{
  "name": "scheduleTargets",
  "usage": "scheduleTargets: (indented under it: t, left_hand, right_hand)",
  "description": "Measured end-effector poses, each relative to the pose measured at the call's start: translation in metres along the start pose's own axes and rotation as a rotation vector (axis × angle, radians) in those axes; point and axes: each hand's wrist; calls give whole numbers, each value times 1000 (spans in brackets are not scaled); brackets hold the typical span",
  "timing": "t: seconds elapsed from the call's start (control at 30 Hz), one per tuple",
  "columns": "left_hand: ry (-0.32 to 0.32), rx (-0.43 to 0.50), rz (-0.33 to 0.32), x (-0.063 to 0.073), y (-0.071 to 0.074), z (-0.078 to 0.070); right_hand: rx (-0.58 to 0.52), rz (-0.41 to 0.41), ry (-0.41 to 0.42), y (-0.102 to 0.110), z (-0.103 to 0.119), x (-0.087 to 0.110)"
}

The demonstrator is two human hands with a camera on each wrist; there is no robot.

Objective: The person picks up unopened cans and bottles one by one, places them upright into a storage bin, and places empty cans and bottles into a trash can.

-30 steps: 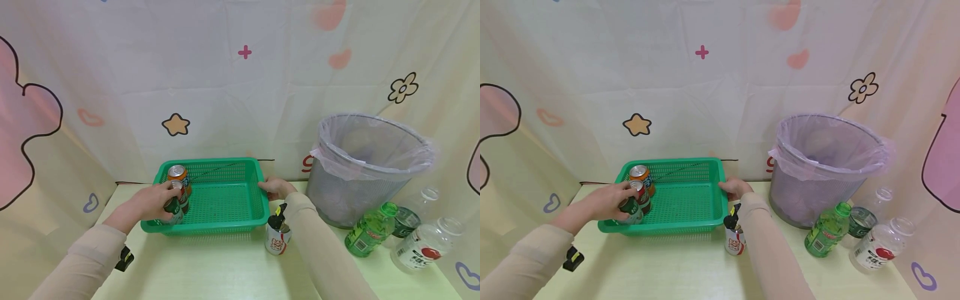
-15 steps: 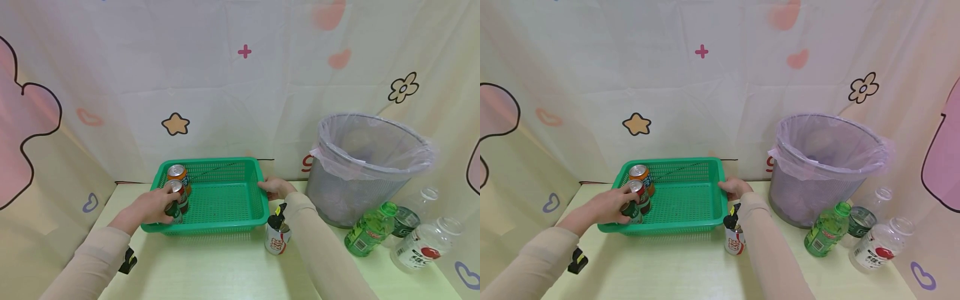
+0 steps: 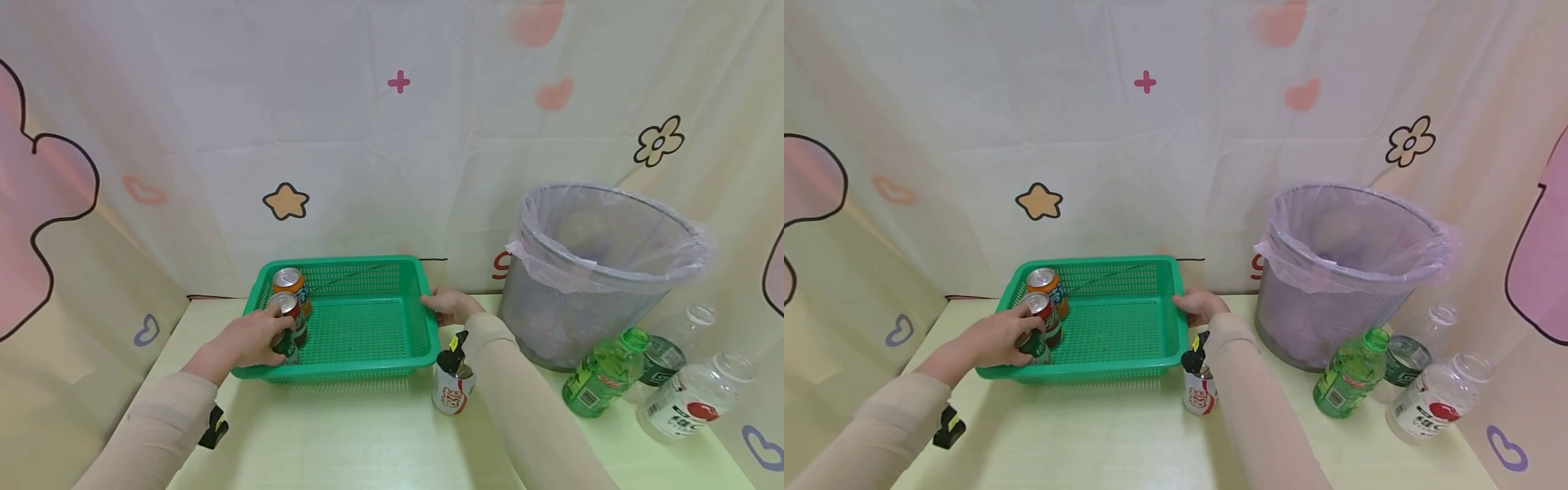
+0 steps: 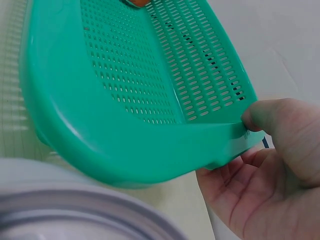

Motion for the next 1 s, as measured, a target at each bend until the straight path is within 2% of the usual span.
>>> scheduleTargets:
  t: [0.3, 0.67, 1.0]
  left_hand:
    - [26, 3, -3, -1, -4, -5]
    - [67, -56, 4, -2, -5, -13]
    - [80, -13, 15, 0, -1, -16]
  right_hand:
    - [0, 2, -3, 0, 1, 2]
    - [2, -20, -6, -1, 1, 1]
    - [-9, 0, 17, 0, -1, -1]
Point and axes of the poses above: each hand's wrist, its own x-axis away from the middle knuckle, its own y-axis out of the back of the hand, z = x × y, and after that the axes turned 1 degree about -y, right-handed
